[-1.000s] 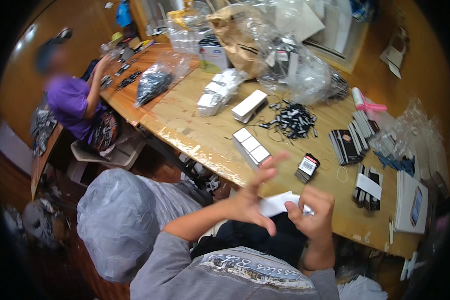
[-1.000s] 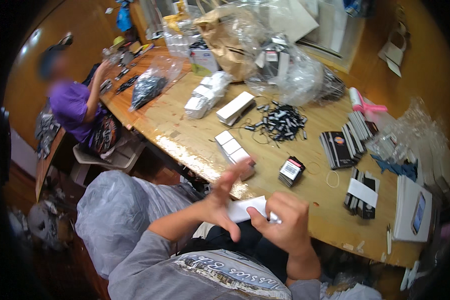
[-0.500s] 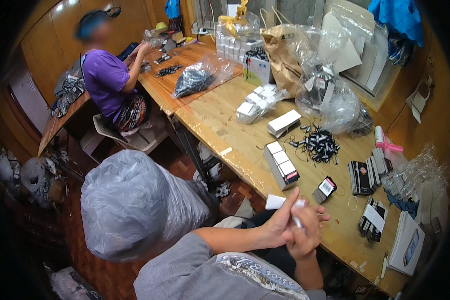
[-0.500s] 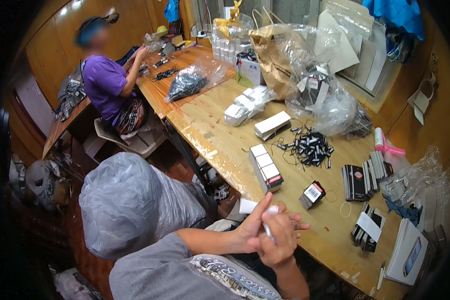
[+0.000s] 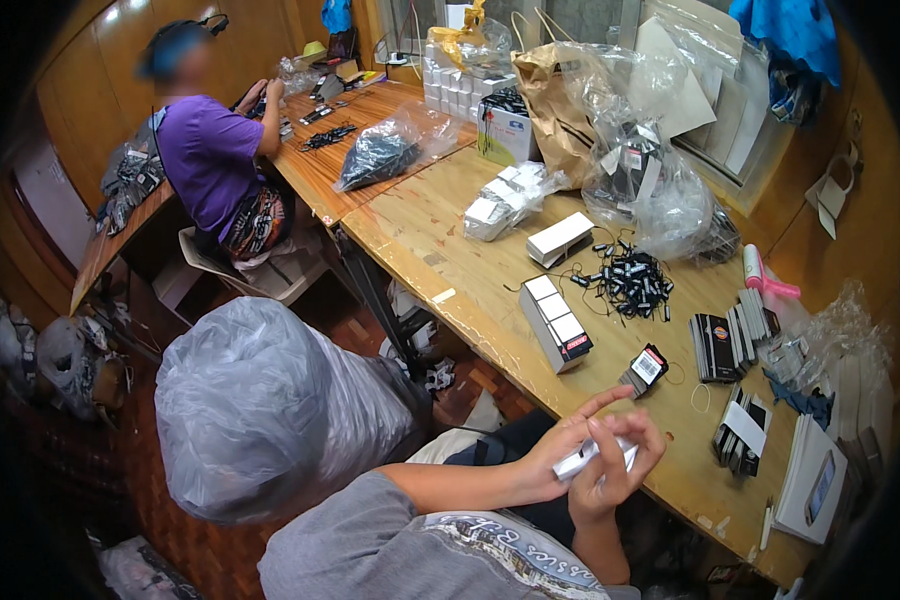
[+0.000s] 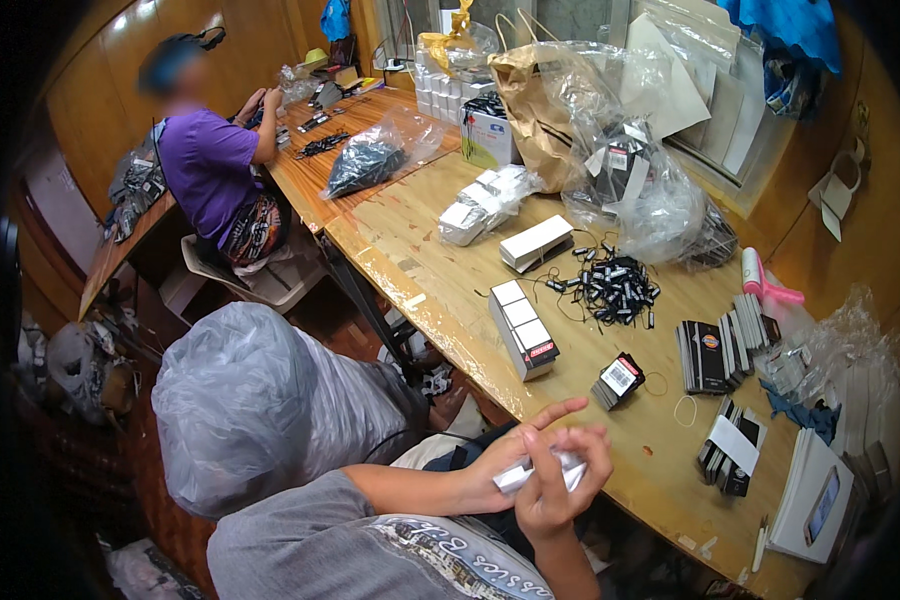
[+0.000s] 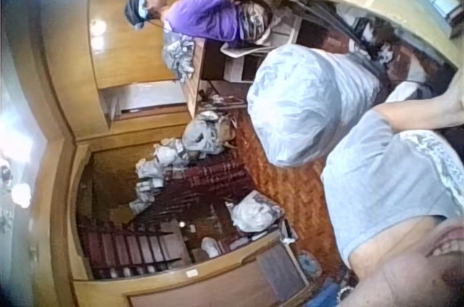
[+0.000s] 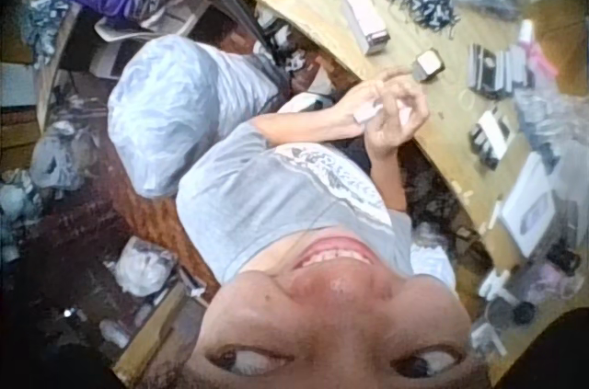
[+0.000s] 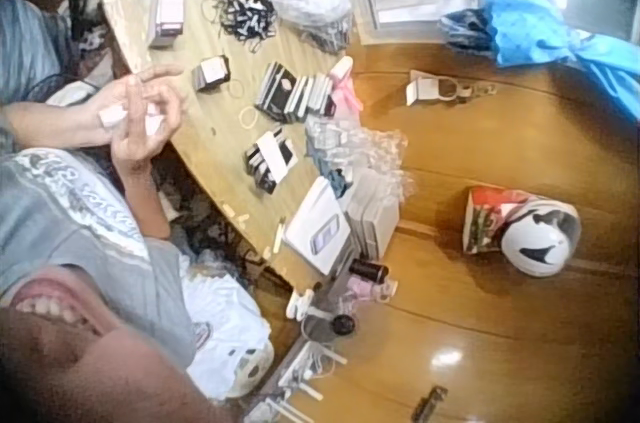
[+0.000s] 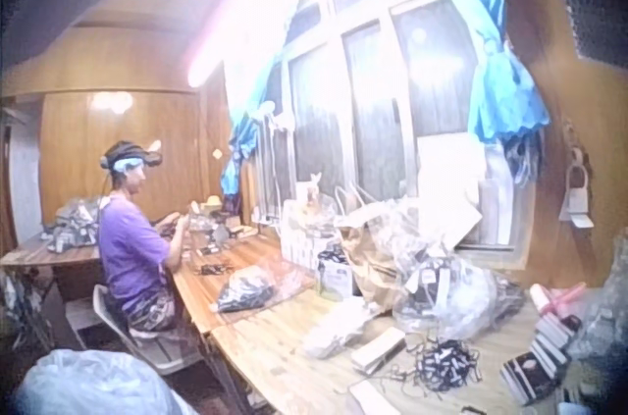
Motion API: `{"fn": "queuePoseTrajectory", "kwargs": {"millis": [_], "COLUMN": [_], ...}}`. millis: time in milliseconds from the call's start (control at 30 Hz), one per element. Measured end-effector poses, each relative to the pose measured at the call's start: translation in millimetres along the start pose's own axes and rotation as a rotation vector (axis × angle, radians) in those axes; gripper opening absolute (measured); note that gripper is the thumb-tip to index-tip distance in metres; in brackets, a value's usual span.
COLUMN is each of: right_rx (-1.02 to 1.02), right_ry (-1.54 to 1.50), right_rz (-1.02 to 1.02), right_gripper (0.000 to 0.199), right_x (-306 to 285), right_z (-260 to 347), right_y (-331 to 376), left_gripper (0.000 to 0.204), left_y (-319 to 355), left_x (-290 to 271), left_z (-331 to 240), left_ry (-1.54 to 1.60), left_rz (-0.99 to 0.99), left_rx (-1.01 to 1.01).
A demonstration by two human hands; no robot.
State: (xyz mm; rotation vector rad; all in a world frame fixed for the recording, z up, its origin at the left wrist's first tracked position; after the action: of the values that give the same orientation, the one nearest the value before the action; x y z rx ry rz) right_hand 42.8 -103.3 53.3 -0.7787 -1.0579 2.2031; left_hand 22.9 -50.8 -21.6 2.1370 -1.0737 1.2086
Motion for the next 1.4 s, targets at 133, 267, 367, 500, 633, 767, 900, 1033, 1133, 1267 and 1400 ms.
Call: {"fn": "queuePoseTrajectory", "kwargs": {"millis": [133, 267, 367, 500, 633, 767, 900, 1033, 1133, 1267, 1400], "right_rx": [-0.042, 0.064, 0.120, 0.207, 0.293, 0.389, 0.451, 0.363, 0.335, 0.232, -0.009], "right_ry": [0.106, 0.173, 0.159, -0.171, -0.539, -0.735, -0.919, -0.875, -0.957, -0.804, -0.163], "right_rz": [0.011, 0.102, 0.166, 0.190, 0.131, 0.025, -0.073, -0.047, -0.009, 0.130, 0.158], "right_gripper": [0.035, 0.022, 0.027, 0.025, 0.028, 0.022, 0.020, 0.020, 0.024, 0.036, 0.050], "right_x": [-1.1, 3.3, 7.7, 9.6, 10.9, 12.7, 14.0, 9.1, 7.2, 8.2, 11.1], "right_z": [-5.2, -14.0, -19.8, -26.8, -25.7, -32.2, -28.0, -23.1, -23.0, -3.9, 0.7], "right_y": [-15.6, -20.2, -9.2, -1.9, -0.1, 11.5, 19.3, 21.8, 21.1, 6.5, -1.9], "left_gripper": [0.040, 0.036, 0.039, 0.040, 0.037, 0.025, 0.033, 0.037, 0.033, 0.029, 0.025], "left_y": [0.9, 4.1, 4.5, 1.2, 3.5, 8.3, 15.0, 22.3, 18.8, 6.4, 10.0], "left_x": [16.4, 20.0, 13.8, 13.3, 21.6, 36.5, 41.6, 50.5, 45.4, 26.3, 24.8], "left_z": [-10.5, -8.7, -15.6, -23.7, -33.3, -46.7, -50.4, -55.1, -54.7, -50.2, -50.3], "left_ry": [-0.039, -0.206, -0.573, -0.680, -0.981, -1.031, -1.106, -1.195, -0.935, -0.718, -0.716], "left_rz": [0.068, -0.017, -0.173, -0.168, -0.087, -0.010, -0.003, 0.057, 0.065, -0.016, -0.065], "left_rx": [-0.002, 0.057, 0.302, 0.422, 0.518, 0.579, 0.695, 0.829, 0.639, 0.414, 0.444]}}
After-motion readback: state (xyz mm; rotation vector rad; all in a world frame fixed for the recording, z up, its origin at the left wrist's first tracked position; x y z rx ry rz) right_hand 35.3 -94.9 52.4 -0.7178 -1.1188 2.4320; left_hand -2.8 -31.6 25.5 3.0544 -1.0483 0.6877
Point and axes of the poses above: each hand's wrist, its own y-axis away from the middle knuckle, its own x-axis out of the palm, z = x × y, the point moved 8 cm from there along -y, towards the middle knuckle, and after that the axes turned 11 degrees about -y, right-handed, at the moved point
